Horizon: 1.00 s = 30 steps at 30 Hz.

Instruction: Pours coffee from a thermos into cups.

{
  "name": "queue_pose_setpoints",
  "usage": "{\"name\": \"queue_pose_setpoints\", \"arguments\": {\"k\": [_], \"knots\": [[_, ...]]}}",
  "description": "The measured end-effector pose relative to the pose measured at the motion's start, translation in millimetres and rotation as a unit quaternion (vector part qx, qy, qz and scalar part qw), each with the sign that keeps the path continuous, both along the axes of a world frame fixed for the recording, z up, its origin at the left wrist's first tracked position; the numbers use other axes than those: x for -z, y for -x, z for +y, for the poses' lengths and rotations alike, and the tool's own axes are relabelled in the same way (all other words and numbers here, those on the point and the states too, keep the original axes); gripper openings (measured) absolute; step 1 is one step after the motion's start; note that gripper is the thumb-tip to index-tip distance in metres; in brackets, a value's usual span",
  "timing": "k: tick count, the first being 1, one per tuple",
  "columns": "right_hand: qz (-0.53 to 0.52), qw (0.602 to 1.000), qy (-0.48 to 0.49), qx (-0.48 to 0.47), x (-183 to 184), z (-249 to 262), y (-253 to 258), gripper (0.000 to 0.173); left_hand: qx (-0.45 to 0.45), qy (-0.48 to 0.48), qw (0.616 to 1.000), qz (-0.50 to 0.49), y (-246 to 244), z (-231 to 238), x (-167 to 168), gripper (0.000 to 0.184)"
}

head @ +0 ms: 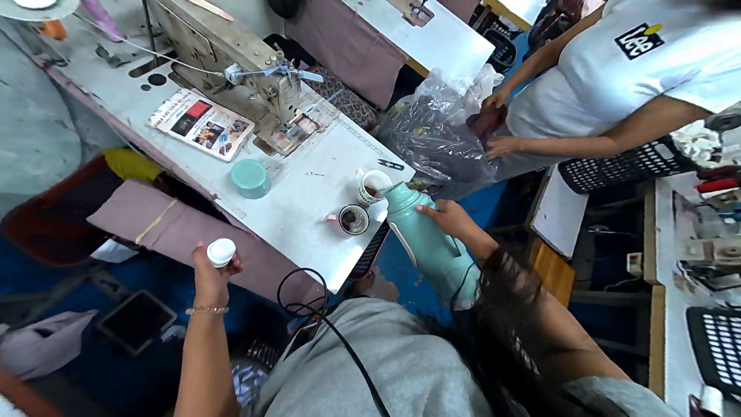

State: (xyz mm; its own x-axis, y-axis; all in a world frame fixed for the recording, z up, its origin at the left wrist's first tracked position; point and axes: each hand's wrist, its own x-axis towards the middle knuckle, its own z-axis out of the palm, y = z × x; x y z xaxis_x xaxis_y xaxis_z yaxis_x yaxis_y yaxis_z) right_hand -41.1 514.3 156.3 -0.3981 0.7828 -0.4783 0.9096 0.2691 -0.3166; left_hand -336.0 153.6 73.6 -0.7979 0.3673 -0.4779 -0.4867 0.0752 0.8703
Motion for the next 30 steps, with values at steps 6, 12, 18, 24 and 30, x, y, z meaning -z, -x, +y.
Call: {"name": "queue_pose_setpoints", "arguments": {"k": [6,12,18,24,30], "knots": [[-0.032,0.999,0.005,-0.011,-4.9,6.0,7.8,0.06,0.003,-0.003,1.0,0.001,-1.6,-1.1,2.8,0.063],[-0.047,0.999,0.002,-0.01,-1.1,11.4,11.0,0.061,0.008,0.005,1.0,-0.002,-4.4,-0.9,4.5,0.062],[-0.057,0.998,0.003,-0.022,-1.9,16.0,15.1,0.061,0.006,0.002,1.0,-0.002,-4.3,-3.4,4.3,0.061],[-0.063,0.997,0.004,-0.033,-1.1,21.8,16.9,0.062,0.001,0.002,1.0,-0.003,-4.2,-4.8,5.1,0.062],[-0.075,0.997,0.001,-0.032,-4.9,23.3,21.1,0.062,0.001,-0.004,1.0,-0.011,-4.5,-6.2,9.0,0.062]]}}
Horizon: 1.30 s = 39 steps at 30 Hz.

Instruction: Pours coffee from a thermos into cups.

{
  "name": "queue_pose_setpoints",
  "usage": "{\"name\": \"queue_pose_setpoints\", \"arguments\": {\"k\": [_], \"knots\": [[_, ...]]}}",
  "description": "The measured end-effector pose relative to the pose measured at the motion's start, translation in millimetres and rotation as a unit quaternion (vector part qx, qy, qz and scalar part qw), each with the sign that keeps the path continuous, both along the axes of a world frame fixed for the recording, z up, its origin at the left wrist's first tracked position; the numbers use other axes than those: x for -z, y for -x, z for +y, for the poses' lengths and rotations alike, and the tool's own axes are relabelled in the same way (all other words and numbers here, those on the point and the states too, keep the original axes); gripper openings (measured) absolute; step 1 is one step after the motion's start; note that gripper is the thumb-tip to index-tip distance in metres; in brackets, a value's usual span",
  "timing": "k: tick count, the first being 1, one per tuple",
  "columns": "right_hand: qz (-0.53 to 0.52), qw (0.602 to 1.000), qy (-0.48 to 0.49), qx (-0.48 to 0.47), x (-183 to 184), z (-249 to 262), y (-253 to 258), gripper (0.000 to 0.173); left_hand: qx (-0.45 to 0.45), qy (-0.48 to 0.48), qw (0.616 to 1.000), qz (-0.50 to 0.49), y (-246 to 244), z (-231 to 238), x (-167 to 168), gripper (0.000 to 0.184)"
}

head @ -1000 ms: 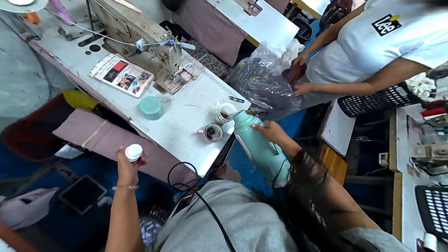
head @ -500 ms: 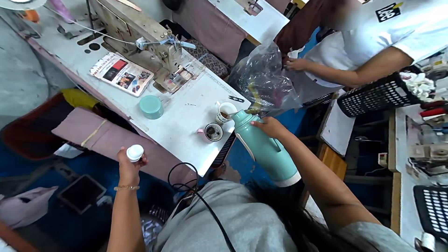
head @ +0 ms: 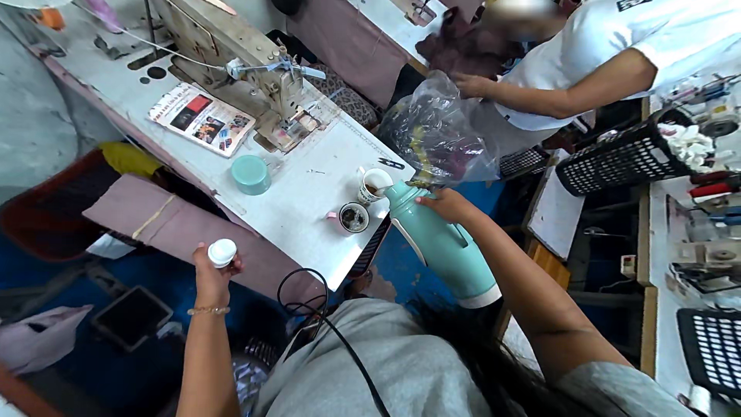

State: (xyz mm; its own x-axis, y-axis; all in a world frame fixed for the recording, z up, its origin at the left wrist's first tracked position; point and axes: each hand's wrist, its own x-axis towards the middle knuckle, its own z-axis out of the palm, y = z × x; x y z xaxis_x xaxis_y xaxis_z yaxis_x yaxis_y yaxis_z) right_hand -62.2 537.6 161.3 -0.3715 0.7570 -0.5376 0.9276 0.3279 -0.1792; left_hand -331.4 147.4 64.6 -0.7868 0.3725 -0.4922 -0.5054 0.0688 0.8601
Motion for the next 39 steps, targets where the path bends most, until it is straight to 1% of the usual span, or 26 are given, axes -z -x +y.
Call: {"name": "queue_pose_setpoints", "arguments": {"k": [14,19,35,39], "knots": [[-0.007,1.0,-0.004,-0.004,-8.8,0.1,5.2,0.062,-0.004,0.004,1.0,-0.003,1.1,-2.4,1.0,0.061],[-0.007,1.0,-0.002,0.001,-10.1,0.6,7.5,0.062,-0.004,0.011,1.0,0.001,0.1,-3.1,0.9,0.055],[-0.019,1.0,0.004,0.002,-9.7,-1.5,8.8,0.061,0.02,0.028,0.999,0.017,4.5,-6.9,1.7,0.047],[-0.009,1.0,0.007,0.001,-8.7,-1.7,7.6,0.063,0.034,0.039,0.998,0.024,5.0,-6.7,0.4,0.048]]}}
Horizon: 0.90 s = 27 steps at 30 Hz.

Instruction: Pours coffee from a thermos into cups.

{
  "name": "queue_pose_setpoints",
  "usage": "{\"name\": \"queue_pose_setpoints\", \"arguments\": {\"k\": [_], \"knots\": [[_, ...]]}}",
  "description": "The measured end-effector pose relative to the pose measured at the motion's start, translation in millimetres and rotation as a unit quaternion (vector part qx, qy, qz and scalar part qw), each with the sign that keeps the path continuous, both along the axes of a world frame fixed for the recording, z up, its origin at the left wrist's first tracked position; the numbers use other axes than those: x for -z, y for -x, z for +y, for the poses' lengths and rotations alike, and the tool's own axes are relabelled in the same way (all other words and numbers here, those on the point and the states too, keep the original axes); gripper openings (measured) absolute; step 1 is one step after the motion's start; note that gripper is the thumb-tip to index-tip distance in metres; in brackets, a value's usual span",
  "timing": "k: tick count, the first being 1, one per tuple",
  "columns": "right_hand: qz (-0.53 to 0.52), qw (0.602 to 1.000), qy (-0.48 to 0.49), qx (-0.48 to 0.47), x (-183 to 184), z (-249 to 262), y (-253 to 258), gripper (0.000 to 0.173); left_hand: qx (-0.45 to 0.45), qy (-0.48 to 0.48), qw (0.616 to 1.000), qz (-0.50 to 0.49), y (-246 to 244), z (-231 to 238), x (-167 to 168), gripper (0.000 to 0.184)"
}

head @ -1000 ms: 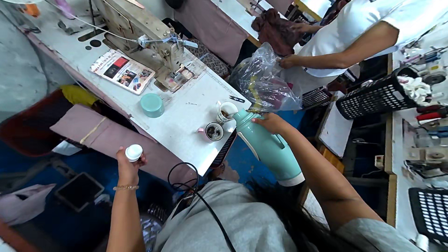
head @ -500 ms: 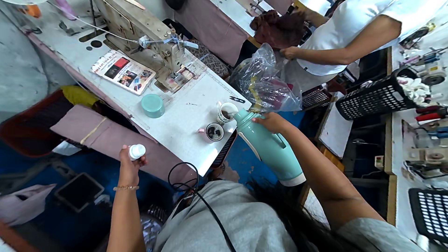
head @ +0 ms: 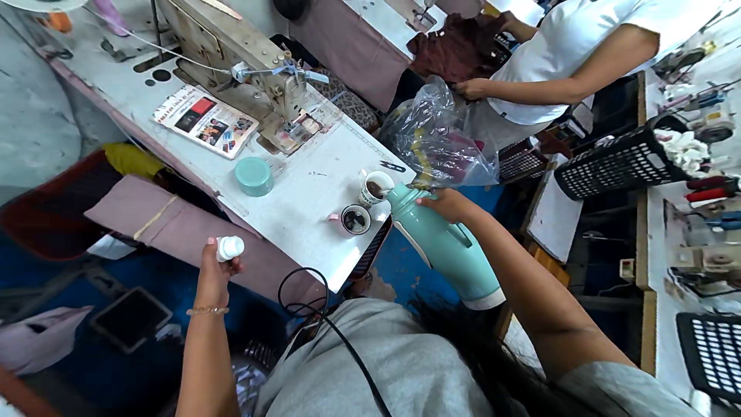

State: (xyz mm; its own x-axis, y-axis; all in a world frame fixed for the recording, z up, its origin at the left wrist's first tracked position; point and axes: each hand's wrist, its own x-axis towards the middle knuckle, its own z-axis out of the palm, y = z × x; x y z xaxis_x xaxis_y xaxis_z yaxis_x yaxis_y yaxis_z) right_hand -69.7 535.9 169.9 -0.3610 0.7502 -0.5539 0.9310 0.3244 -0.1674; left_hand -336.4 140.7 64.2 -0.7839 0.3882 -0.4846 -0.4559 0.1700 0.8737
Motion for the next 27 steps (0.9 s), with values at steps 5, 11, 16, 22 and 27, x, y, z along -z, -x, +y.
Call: {"name": "queue_pose_setpoints", "arguments": {"k": [5,11,16,22,27], "knots": [[-0.002,1.0,-0.002,-0.005,2.4,0.7,0.2,0.063,-0.005,0.008,1.0,-0.008,0.3,0.4,0.2,0.047],[-0.006,1.0,-0.004,-0.005,1.3,0.0,1.7,0.062,-0.007,0.013,1.0,-0.013,0.1,-1.5,1.7,0.047],[-0.009,1.0,0.001,-0.004,4.6,3.2,0.1,0.062,-0.006,0.014,1.0,-0.006,-0.1,-2.7,1.8,0.047],[-0.013,1.0,0.008,0.0,6.2,2.3,-0.2,0.062,-0.01,0.015,1.0,-0.012,0.1,-2.9,1.6,0.047],[-0.009,1.0,0.008,-0.005,8.2,4.0,-2.3,0.062,-0.006,0.016,1.0,-0.007,-1.3,-4.1,1.5,0.048]]}}
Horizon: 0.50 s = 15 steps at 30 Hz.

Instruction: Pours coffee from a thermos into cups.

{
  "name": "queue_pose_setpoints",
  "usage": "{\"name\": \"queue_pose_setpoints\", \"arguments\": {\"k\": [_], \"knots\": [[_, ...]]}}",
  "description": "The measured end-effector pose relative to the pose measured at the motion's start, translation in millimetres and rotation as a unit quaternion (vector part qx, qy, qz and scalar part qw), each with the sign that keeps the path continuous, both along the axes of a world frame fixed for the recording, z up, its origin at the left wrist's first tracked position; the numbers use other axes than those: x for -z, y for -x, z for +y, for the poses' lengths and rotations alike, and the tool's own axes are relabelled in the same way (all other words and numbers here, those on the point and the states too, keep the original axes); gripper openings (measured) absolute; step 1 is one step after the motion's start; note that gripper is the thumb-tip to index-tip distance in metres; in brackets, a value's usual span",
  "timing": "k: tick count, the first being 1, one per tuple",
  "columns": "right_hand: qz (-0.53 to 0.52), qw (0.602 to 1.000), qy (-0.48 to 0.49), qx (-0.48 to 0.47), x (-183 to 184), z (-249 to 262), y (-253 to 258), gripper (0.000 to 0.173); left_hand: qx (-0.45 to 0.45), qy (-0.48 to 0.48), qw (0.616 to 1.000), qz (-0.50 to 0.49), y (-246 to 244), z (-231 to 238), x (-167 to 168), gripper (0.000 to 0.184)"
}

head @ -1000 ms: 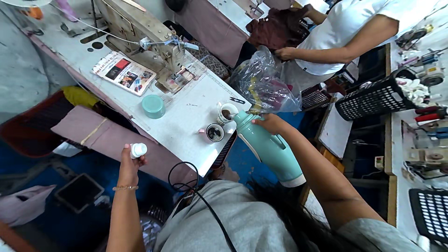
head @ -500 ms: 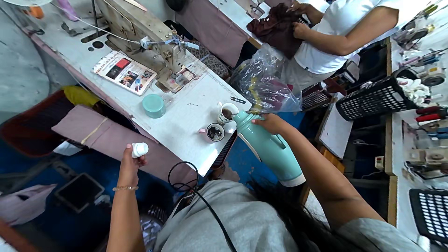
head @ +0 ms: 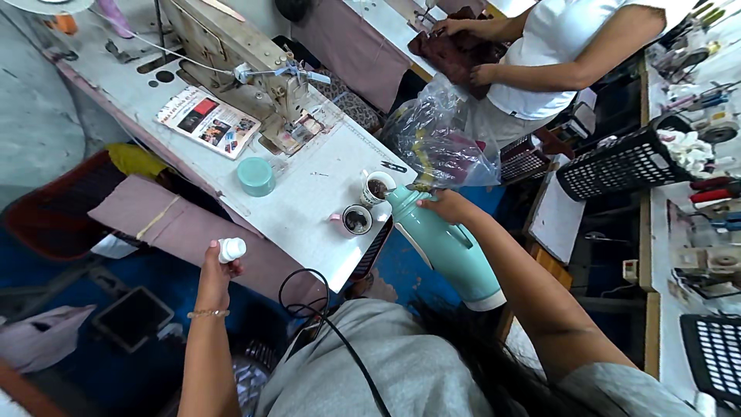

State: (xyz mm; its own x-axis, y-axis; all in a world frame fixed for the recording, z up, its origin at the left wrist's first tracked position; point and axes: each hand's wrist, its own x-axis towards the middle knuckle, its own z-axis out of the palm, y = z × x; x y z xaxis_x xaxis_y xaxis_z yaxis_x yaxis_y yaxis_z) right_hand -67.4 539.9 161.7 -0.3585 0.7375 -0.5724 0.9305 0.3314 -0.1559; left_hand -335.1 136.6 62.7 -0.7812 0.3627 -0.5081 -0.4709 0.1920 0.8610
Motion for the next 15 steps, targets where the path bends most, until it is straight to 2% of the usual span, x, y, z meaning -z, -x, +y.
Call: {"name": "queue_pose_setpoints", "arguments": {"k": [15], "knots": [[0.011,1.0,-0.004,0.007,-2.8,-5.4,-4.1,0.063,0.005,-0.001,1.0,0.0,-1.1,2.1,0.9,0.047]]}}
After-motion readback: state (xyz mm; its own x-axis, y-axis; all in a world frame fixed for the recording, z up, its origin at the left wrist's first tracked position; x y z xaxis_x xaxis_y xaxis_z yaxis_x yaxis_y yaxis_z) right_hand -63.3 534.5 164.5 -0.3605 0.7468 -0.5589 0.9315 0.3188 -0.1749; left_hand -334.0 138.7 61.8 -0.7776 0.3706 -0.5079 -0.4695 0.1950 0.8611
